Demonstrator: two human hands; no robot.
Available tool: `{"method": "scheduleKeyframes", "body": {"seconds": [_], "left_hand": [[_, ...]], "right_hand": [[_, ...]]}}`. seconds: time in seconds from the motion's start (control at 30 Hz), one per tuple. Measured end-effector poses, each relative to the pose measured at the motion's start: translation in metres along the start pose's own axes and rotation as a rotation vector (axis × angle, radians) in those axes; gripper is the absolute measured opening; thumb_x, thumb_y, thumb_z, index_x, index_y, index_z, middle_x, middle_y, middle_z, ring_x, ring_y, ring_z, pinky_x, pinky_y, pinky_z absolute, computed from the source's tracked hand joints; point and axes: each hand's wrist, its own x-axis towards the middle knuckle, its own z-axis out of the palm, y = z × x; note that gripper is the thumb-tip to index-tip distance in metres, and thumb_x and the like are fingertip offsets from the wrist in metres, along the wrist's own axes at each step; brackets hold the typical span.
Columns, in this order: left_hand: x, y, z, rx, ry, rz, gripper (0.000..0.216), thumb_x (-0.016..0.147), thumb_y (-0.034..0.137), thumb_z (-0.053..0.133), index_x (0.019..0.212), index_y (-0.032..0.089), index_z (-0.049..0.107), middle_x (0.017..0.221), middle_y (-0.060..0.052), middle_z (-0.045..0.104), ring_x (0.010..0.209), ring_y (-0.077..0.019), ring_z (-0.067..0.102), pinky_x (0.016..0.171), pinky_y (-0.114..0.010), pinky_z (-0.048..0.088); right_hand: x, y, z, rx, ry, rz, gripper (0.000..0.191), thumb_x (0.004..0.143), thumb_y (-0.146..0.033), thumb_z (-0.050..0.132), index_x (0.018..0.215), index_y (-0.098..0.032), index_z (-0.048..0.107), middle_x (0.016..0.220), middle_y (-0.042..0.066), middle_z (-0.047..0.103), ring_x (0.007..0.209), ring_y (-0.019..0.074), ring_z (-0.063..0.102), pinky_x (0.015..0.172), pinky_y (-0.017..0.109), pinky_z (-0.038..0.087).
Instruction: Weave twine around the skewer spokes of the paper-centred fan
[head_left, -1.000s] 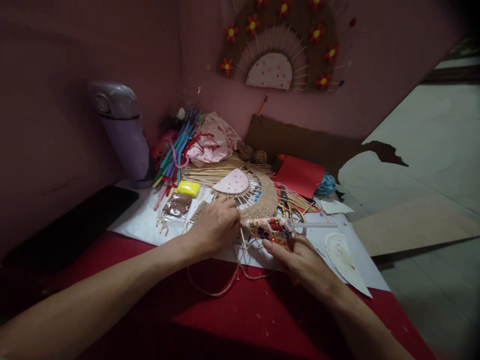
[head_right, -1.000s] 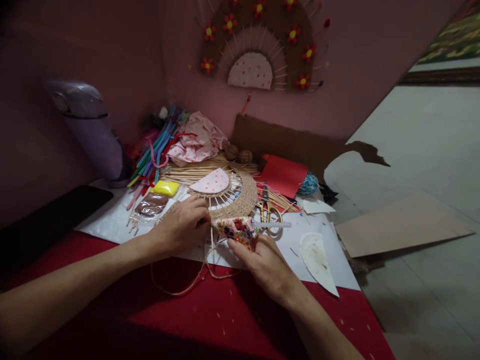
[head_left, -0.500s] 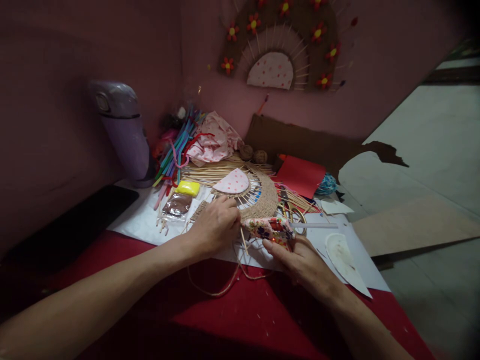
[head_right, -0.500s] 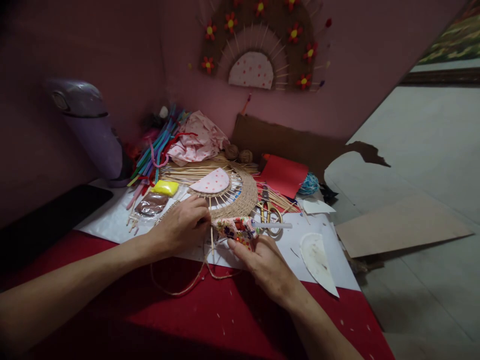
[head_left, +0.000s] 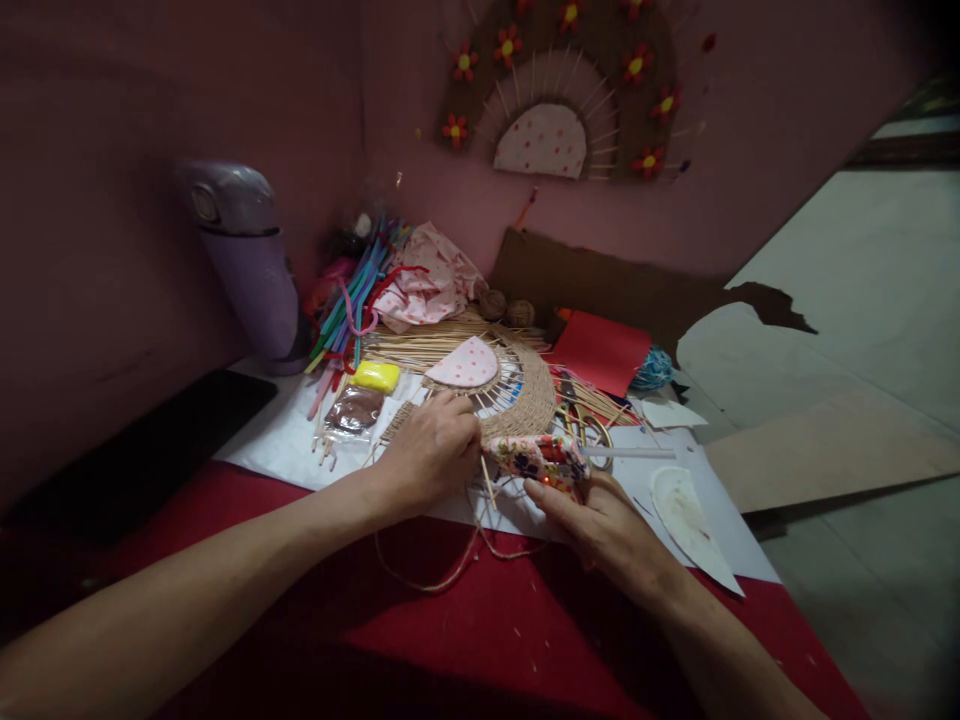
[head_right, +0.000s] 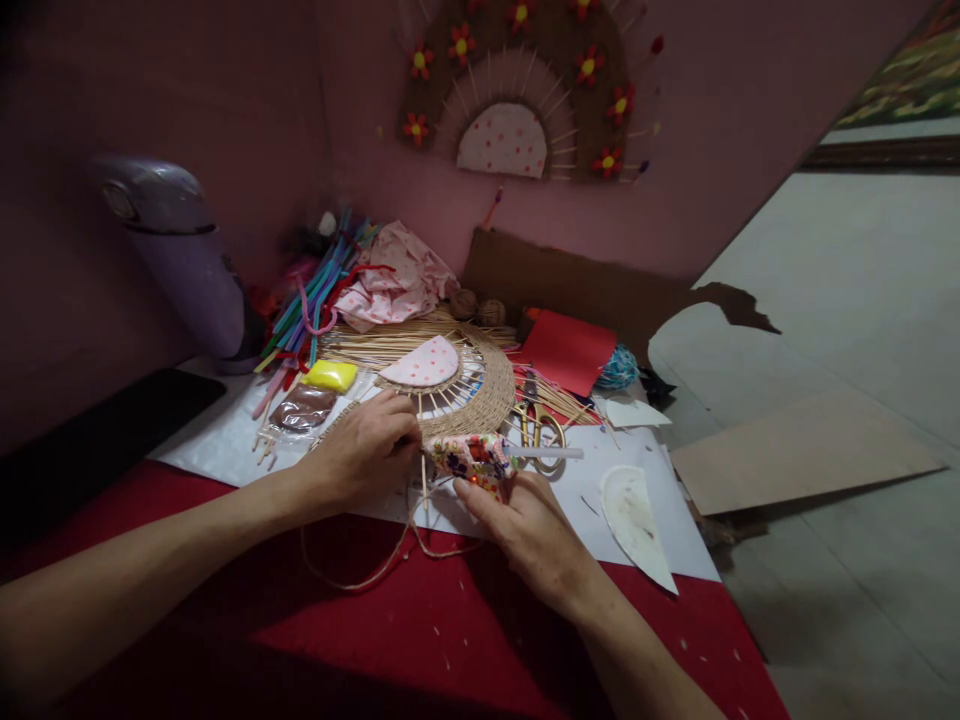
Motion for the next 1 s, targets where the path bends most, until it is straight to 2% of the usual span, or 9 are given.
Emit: {"method": "scheduleKeyframes", "body": {"seconds": [0.27,0.43,0.7,1.0], "left_hand": [[-0.0001,0.0003,-0.0018,-0.007,0.004,0.001,0.017,0.077,0.010,0.049,0.063,0.014,0.058,0.072,-0.004,0.056,0.077,-0.0168,0.047,0.067,-0.029,0.037],[0.0002,0.0006,-0.0023,-0.003,-0.007,-0.005,0.017,0.077,0.010,0.049,0.064,0.014,0.058,0.072,-0.004,0.056,0.075,-0.0165,0.046,0.066,-0.028,0.036],[0.0000,-0.0006,-0.0013,-0.009,-0.014,-0.014,0.017,0.078,0.010,0.048,0.064,0.014,0.058,0.073,-0.004,0.056,0.077,-0.0167,0.047,0.067,-0.029,0.037],[-0.0004,-0.0017,0.0002,-0.029,0.043,0.025,0.018,0.078,0.010,0.048,0.062,0.014,0.057,0.071,-0.003,0.055,0.074,-0.0161,0.045,0.065,-0.028,0.036]], "right_hand": [[-0.0005,-0.0024,-0.0015,0.040,0.048,0.004,0.033,0.082,-0.041,0.050,0.059,-0.021,0.063,0.038,-0.002,0.043,0.046,0.0137,0.046,0.044,0.025,0.034],[-0.0013,-0.0060,-0.0031,0.012,0.045,0.023,0.035,0.083,-0.041,0.049,0.059,-0.020,0.063,0.039,-0.001,0.045,0.048,0.0142,0.049,0.046,0.025,0.036],[-0.0030,-0.0053,-0.0018,0.007,0.000,-0.009,0.032,0.083,-0.042,0.049,0.071,-0.018,0.066,0.048,-0.002,0.052,0.058,0.0143,0.054,0.054,0.024,0.042],[-0.0036,-0.0032,-0.0027,0.003,0.082,-0.003,0.031,0.083,-0.041,0.050,0.068,-0.019,0.066,0.048,0.000,0.053,0.053,0.0142,0.053,0.051,0.025,0.041]]}}
